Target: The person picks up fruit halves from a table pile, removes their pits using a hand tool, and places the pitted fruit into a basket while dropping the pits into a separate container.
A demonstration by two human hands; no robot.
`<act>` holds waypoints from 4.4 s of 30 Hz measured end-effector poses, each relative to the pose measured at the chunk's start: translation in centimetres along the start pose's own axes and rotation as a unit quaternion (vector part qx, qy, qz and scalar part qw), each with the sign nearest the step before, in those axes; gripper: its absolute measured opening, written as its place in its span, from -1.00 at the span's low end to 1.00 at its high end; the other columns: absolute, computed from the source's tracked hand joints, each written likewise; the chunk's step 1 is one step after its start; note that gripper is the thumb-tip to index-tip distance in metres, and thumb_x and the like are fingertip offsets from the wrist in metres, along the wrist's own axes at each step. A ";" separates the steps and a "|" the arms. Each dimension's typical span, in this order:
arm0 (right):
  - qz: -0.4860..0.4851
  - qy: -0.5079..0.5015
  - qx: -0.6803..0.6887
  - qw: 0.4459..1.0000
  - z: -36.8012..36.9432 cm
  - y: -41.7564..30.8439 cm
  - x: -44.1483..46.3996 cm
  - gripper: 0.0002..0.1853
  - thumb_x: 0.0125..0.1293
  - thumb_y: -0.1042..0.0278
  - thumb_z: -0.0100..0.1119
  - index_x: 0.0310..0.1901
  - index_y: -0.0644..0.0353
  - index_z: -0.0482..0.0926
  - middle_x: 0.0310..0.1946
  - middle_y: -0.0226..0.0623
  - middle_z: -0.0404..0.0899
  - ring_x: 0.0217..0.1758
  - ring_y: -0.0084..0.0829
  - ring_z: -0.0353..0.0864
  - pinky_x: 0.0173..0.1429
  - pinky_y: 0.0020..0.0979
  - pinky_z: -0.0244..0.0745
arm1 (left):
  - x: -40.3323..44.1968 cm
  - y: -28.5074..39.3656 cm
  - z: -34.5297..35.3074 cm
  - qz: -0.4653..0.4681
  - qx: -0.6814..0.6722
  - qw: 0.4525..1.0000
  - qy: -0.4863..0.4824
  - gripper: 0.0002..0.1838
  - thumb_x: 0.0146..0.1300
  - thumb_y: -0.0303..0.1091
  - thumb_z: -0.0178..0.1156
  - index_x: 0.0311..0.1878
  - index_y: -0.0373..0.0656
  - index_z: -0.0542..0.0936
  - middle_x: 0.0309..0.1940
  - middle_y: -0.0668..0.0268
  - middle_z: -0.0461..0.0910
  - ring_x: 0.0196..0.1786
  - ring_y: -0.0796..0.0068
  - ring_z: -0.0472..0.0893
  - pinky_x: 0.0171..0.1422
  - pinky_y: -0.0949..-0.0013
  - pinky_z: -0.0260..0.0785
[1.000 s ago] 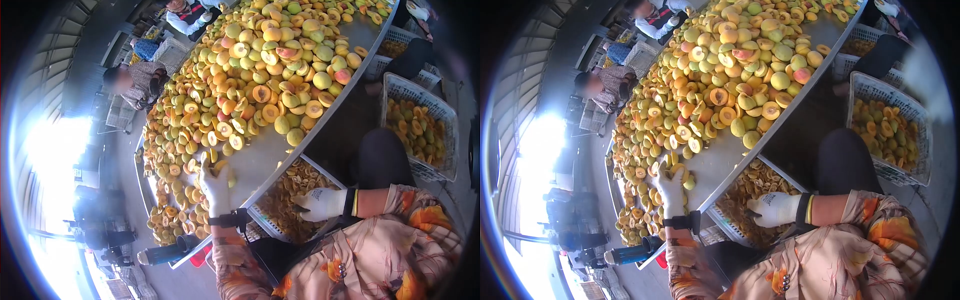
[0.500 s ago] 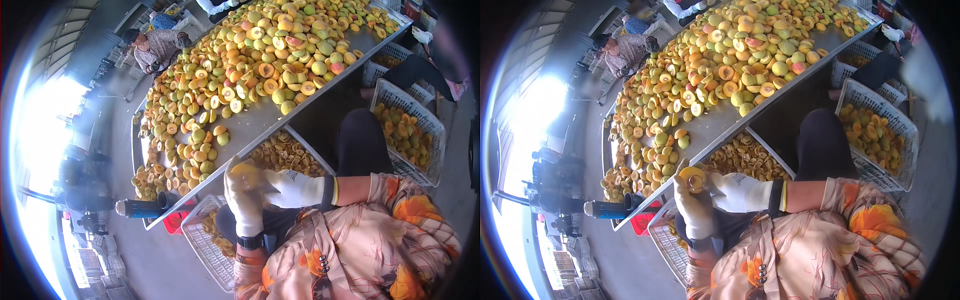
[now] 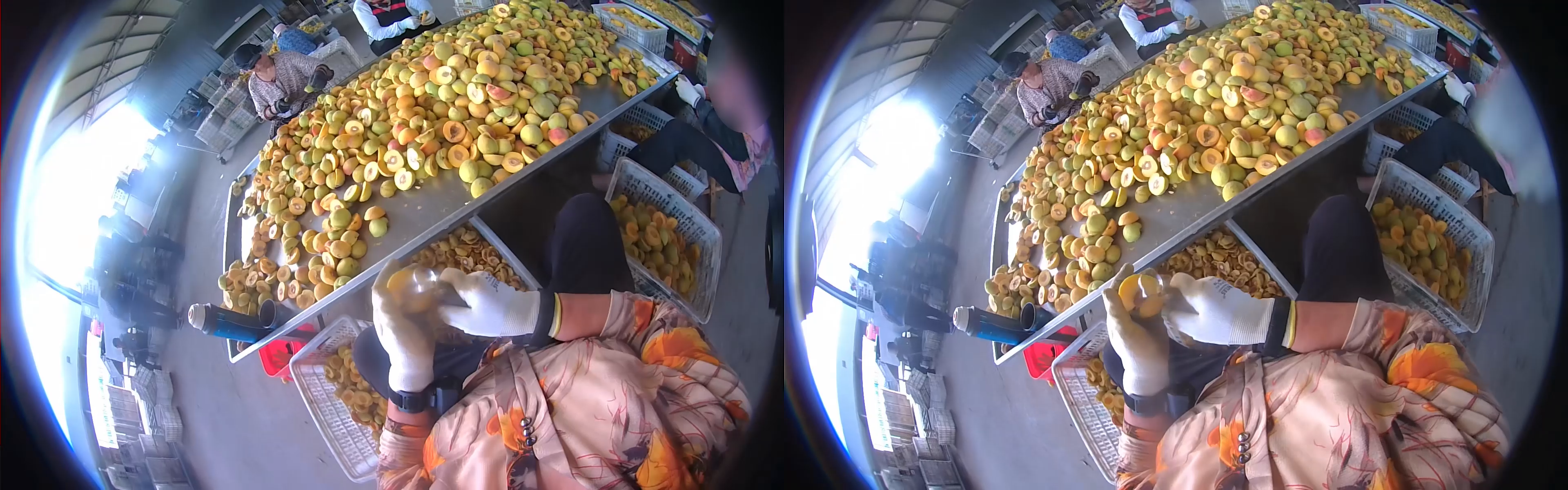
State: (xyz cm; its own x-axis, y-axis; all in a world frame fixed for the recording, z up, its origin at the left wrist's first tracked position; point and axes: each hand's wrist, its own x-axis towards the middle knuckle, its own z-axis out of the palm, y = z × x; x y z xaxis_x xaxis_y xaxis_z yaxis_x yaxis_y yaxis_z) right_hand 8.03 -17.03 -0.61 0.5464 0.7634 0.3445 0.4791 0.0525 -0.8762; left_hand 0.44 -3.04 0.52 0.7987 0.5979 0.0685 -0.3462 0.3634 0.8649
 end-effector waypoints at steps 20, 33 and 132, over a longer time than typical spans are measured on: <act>-0.008 -0.004 -0.097 0.995 -2.4 0.7 1.4 -0.76 0.34 0.29 0.34 -0.20 0.30 0.54 -0.41 0.14 0.67 -0.30 0.13 0.74 -0.28 -0.09 0.57 | 1.1 -0.6 -1.1 -0.052 -0.107 0.992 -0.048 -0.44 0.57 -0.03 0.05 0.34 -0.35 0.48 0.10 0.10 0.59 0.15 0.23 0.59 0.29 0.18 0.47; -0.012 0.009 -0.067 0.998 3.1 3.4 0.5 -0.79 0.39 0.31 0.16 -0.09 0.25 0.45 -0.44 0.09 0.65 -0.35 0.14 0.70 -0.27 0.03 0.55 | 0.9 -2.1 -0.8 0.035 0.062 0.996 0.047 -0.53 0.62 -0.02 0.03 0.25 -0.26 0.51 0.04 0.11 0.62 0.04 0.28 0.63 0.16 0.18 0.55; 0.051 -0.225 -0.278 0.932 -2.8 5.3 4.9 -0.75 0.48 0.29 -0.02 -0.02 0.30 0.48 -0.35 0.09 0.70 -0.24 0.09 0.76 -0.21 0.01 0.63 | 5.5 -1.9 -3.2 -0.108 0.183 0.970 -0.113 -0.28 0.61 0.22 -0.10 0.10 -0.39 0.66 -0.06 0.17 0.70 -0.04 0.42 0.65 0.07 0.34 0.54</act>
State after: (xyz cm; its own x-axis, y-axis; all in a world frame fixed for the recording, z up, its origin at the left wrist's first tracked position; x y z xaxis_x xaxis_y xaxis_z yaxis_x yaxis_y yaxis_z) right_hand 15.14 -14.79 -2.60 0.3242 0.9458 -0.0173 0.7913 -0.2812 -0.5429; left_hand 3.87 1.83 -2.36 0.9354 0.3481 -0.0628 0.0071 0.1591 0.9872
